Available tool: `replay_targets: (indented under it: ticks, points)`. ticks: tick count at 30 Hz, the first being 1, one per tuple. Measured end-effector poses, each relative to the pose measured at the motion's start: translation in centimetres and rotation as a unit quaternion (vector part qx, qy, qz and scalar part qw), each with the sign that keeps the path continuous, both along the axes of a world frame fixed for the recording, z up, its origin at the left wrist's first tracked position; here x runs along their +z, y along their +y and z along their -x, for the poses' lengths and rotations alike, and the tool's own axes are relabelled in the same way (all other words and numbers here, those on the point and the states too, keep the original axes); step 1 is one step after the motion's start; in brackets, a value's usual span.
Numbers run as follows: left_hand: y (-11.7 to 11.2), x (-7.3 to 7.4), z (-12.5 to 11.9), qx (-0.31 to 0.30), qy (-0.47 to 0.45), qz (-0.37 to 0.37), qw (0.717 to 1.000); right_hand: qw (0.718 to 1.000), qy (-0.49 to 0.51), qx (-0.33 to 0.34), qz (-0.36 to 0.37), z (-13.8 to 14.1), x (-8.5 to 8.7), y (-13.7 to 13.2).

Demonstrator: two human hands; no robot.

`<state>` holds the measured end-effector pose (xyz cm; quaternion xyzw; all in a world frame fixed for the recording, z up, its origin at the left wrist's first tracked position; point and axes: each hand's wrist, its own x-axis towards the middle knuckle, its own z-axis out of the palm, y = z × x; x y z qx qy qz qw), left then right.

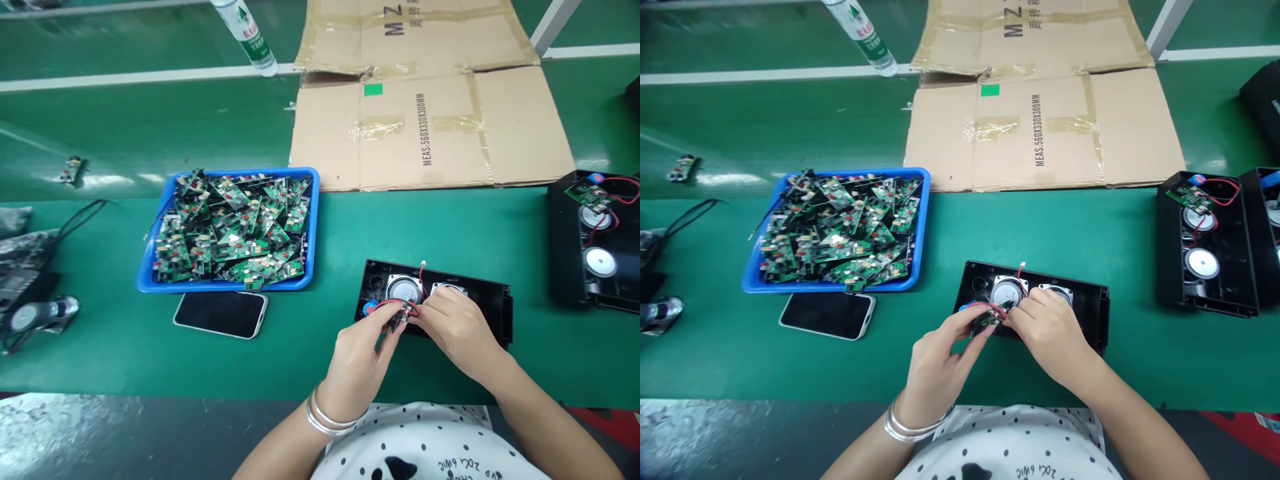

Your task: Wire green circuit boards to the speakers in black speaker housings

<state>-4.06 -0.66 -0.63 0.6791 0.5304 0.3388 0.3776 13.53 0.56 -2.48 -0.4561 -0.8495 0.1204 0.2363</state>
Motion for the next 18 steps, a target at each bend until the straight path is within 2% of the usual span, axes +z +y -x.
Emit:
replay_targets:
  ticks: [4, 8, 13, 18]
  points:
    - [0.6, 0.1, 0.5, -0.059, 0.003, -0.013, 0.998, 1.000, 0.012, -0.003, -0.001, 0.0, 0.2, 0.1]
    - [1.2, 0.5, 0.9, -0.096, -0.009, -0.015, 0.995, 0.998, 0.036, 0.009, 0.044, 0.0, 0.4, 0.1]
    - [1.0, 0.2, 1.1, -0.076, -0.011, -0.031, 0.997, 0.999, 0.021, 0.010, 0.046, 0.6, 0.7, 0.0]
    - [0.7, -0.1, 1.2, -0.060, -0.044, -0.014, 0.997, 0.999, 0.004, -0.001, 0.047, 1.2, 0.8, -0.1]
